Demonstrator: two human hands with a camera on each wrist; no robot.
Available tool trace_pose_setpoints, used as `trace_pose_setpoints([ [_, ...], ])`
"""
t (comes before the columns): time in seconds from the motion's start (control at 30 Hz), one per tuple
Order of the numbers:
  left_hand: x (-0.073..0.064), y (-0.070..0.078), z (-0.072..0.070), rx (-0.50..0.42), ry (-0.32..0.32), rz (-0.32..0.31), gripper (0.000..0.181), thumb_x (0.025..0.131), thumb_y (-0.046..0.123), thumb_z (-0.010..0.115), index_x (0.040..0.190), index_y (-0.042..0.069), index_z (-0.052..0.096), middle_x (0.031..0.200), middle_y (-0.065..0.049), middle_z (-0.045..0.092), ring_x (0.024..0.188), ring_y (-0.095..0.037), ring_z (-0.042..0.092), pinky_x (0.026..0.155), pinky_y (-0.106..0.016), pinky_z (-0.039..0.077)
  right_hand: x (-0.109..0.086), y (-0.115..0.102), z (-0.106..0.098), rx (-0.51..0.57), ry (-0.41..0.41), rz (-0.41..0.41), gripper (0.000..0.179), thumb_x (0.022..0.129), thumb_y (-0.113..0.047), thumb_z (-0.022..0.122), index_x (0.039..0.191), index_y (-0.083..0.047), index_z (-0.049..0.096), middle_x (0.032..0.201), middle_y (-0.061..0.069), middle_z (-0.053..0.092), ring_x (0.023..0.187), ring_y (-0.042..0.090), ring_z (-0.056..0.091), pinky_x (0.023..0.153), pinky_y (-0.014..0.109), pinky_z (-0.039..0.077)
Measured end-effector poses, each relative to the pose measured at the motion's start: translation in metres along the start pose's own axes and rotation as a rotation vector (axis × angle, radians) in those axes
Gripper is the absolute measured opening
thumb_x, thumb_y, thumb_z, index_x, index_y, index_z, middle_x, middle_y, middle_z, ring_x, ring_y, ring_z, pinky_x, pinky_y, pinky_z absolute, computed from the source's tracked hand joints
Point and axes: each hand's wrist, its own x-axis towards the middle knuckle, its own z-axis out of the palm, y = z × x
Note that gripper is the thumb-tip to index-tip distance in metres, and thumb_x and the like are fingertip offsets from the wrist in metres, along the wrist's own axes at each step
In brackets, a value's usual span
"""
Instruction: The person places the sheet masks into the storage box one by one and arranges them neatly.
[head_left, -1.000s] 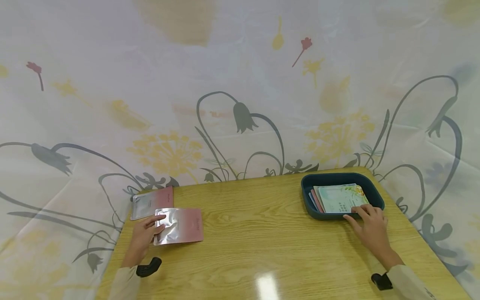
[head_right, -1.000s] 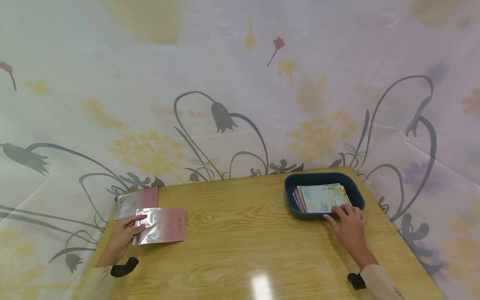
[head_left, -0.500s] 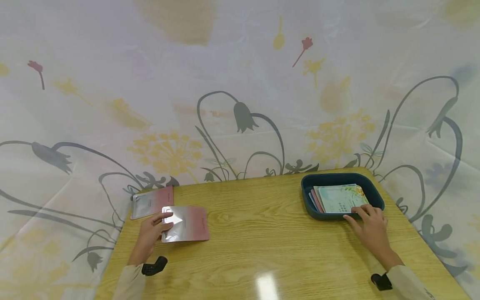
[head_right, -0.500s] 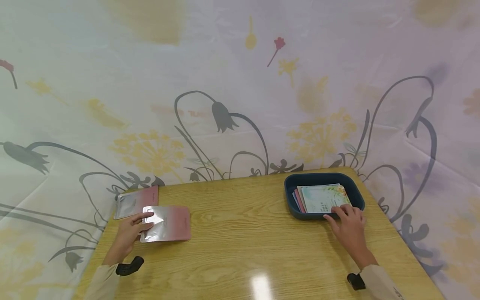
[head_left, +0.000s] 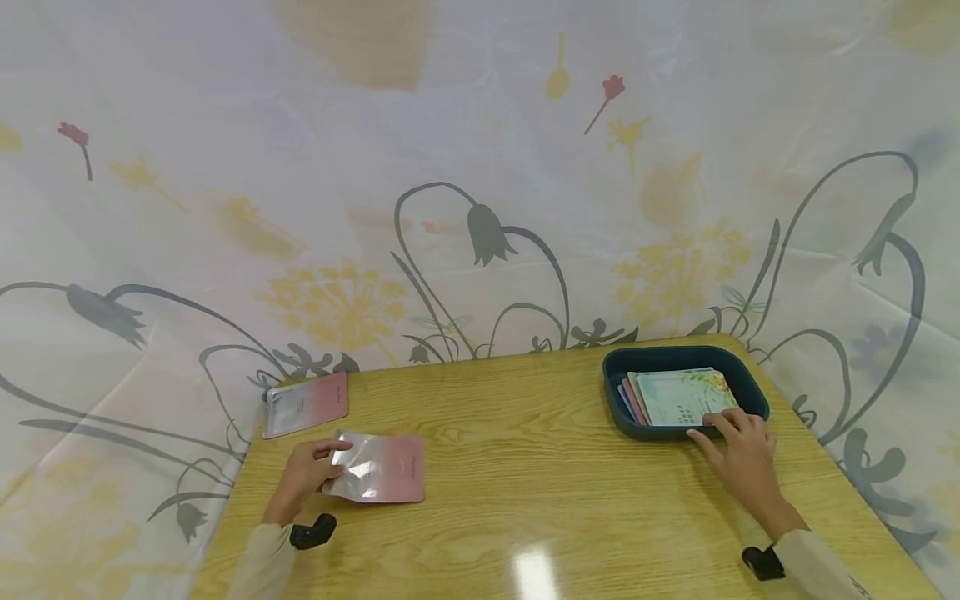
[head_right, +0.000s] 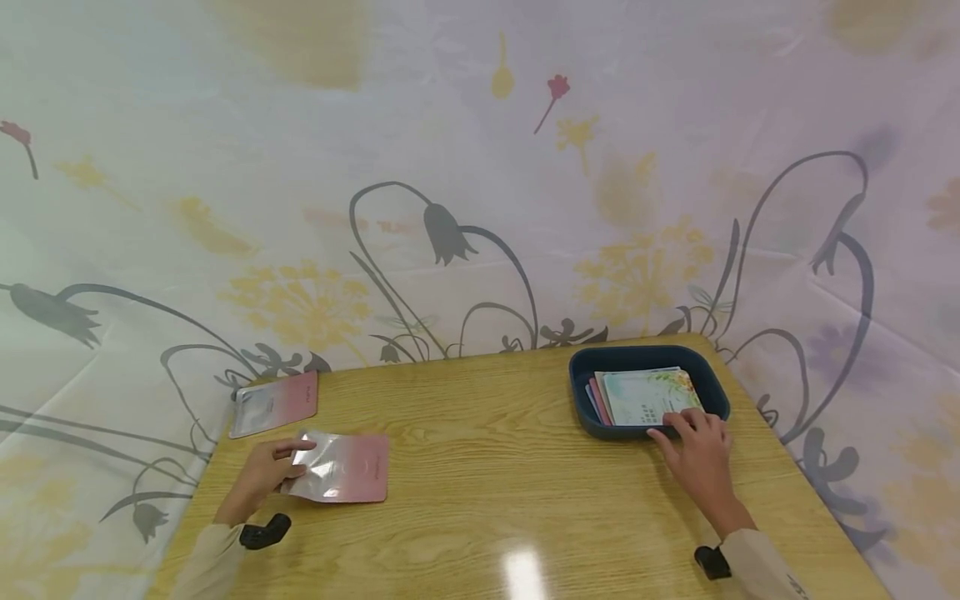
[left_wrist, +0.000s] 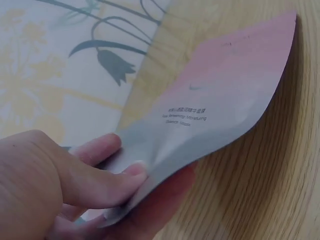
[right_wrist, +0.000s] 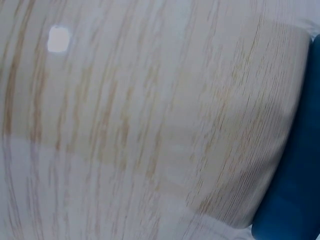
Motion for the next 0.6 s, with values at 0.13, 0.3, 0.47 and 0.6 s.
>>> trace_pose_setpoints([
  [0.13,0.000,0.000,0.004,-0.089,0.028,-0.010,0.035,0.083,-0.010,0.060,0.117,-0.005,0.064,0.088,-0.011,0.065,0.050,-0.010,0.046,0.044,-0.022,0.039,0.000,-0.001,0.000,0.002,0.000,0.001,0.027,0.069,-0.017,0.082,0.086,-0.005,0.065,0.093,0.015,0.053,0.089,0.045,0.042,0.069,0.063,0.029],
  [0.3,0.000,0.003,0.010,-0.226,0.042,-0.024,0.037,0.085,-0.007,0.063,0.121,-0.005,0.061,0.105,-0.014,0.065,0.057,-0.010,0.054,0.048,-0.022,0.046,0.000,0.000,0.001,-0.007,0.004,-0.001,0.027,0.071,-0.020,0.081,0.087,-0.005,0.064,0.093,0.015,0.053,0.089,0.045,0.042,0.068,0.063,0.030],
  [0.47,0.003,0.007,0.019,-0.323,0.032,-0.024,0.040,0.084,-0.006,0.065,0.124,-0.004,0.059,0.098,-0.008,0.065,0.058,-0.010,0.054,0.049,-0.022,0.045,0.000,0.000,0.001,-0.008,0.003,0.001,0.027,0.071,-0.020,0.081,0.087,-0.005,0.064,0.093,0.015,0.053,0.089,0.045,0.042,0.068,0.063,0.029],
  [0.6,0.005,0.014,0.028,-0.368,0.015,-0.018,0.041,0.084,-0.006,0.065,0.125,-0.004,0.058,0.100,-0.008,0.064,0.057,-0.010,0.052,0.048,-0.022,0.044,0.000,0.000,0.001,-0.004,0.000,0.006,0.027,0.071,-0.019,0.081,0.086,-0.005,0.064,0.093,0.015,0.053,0.089,0.045,0.042,0.069,0.063,0.029],
])
